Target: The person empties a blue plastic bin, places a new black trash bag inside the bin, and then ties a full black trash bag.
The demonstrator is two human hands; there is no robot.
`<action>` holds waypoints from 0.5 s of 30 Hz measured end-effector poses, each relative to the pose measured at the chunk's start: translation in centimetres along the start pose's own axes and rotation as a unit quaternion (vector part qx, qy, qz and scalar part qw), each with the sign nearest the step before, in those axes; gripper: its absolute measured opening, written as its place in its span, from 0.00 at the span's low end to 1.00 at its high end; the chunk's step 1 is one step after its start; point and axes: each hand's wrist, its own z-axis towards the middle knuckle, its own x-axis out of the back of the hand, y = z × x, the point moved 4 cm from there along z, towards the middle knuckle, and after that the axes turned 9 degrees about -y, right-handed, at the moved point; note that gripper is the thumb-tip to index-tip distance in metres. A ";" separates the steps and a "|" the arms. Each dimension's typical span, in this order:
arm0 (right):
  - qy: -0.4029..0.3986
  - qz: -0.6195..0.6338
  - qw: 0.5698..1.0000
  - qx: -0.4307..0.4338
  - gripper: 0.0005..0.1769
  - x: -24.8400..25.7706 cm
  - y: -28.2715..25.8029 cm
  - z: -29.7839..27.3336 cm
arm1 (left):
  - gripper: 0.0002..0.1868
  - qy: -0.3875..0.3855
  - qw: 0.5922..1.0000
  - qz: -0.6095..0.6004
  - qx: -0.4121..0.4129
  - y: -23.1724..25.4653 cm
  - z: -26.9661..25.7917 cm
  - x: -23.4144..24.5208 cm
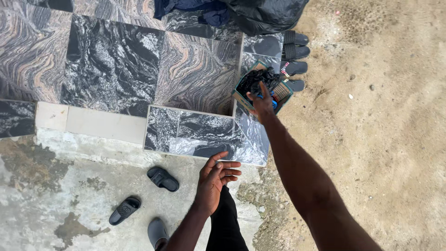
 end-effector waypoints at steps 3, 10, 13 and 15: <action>0.048 -0.115 0.992 -0.010 0.44 1.5 2.0 5.6 | 0.31 0.016 0.999 -0.033 -0.009 -0.5 0.6 0.8; 0.144 -0.355 0.897 0.220 0.46 -1.4 1.2 1.8 | 0.28 0.057 0.996 -0.054 -0.047 1.0 -3.9 1.7; 0.094 -0.371 0.878 0.288 0.43 -5.1 0.5 -5.8 | 0.27 0.077 0.993 -0.069 -0.064 1.7 -7.2 2.0; 0.086 -0.417 0.845 0.324 0.43 -8.6 -0.4 -11.9 | 0.26 0.080 0.990 -0.085 -0.078 1.5 -9.1 2.9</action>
